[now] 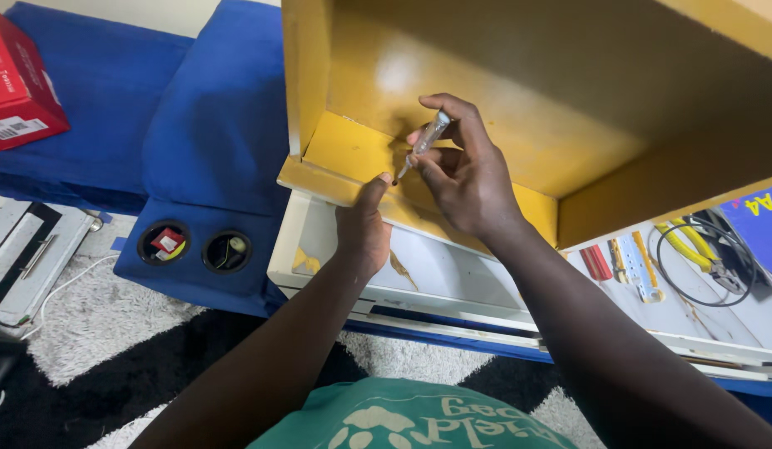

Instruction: The person attaches a gold drawer handle to a white drawer front using a screwdriver. They repeatedly flip the drawer to access the interior, insert and tighten screws, and test the handle's stability.

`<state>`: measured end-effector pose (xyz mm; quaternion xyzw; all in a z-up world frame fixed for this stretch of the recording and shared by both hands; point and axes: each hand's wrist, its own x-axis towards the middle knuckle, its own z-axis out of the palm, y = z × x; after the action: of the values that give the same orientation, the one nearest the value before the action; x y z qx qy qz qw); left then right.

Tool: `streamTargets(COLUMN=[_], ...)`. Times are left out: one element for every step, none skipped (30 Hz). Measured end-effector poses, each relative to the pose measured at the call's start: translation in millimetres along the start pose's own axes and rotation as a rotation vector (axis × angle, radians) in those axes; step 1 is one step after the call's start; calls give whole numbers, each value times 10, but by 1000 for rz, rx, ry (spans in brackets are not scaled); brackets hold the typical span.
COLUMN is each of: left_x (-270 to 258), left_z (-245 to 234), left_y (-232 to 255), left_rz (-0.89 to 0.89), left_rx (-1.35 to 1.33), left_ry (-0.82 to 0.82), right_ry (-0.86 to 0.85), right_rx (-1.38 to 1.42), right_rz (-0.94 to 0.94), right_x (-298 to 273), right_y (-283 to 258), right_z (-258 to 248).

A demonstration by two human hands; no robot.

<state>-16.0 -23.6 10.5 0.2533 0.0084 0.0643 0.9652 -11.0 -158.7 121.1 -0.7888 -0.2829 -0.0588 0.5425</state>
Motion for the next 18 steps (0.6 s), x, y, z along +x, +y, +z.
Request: streamTargets(left_x=[-4,0,6,5,5,12,20,22,28,43,53,55,55,49,44,45,45,46], left_z=[-2,-2,-5,-16,-27,-35,-42,-52,-59,-59,-60,-64,-65,-68,-68,-62,-59,-59], left_y=[3,2,0,-3,-8,-13,-19,-27,-34,-38,-39,-41,-43,-41,-40,-42,-43,-44], left_rz=[12,2,-9,-20,-15,-8,-1,-6,-11,-16,-24,-30,-37,-44,-51,-57,-46,-37], left_rx=[-5,-8,-11,-14,-11,-7,-3,0,3,5,4,2,0,10,21,28,30,32], left_ry=[-13,-10,-7,-1,0,-1,-2,10,23,32,34,40,45,60,74,88,80,72], right_ry=[1,-10,-20,-32,-46,-60,-75,-98,-121,-142,-172,-206,-239,-263,-287,-313,-303,-292], right_rx=[-20,-32,-43,-53,-59,-65,-72,-87,-101,-118,-117,-115,-113,-115,-118,-122,-133,-143], right_rz=[9,10,11,15,8,0,-9,-18,-28,-39,-48,-57,-65,-59,-53,-48,-57,-65], right_x=[5,10,14,15,16,24,30,30,44,71,93,117,143,168,197,220,229,233], right_y=[-21,-37,-49,-55,-57,-56,-54,-48,-41,-38,-37,-35,-33,-30,-27,-24,-18,-10], right_z=[2,-2,-7,-10,-14,-23,-35,-52,-75,-102,-129,-155,-181,-202,-223,-237,-236,-233])
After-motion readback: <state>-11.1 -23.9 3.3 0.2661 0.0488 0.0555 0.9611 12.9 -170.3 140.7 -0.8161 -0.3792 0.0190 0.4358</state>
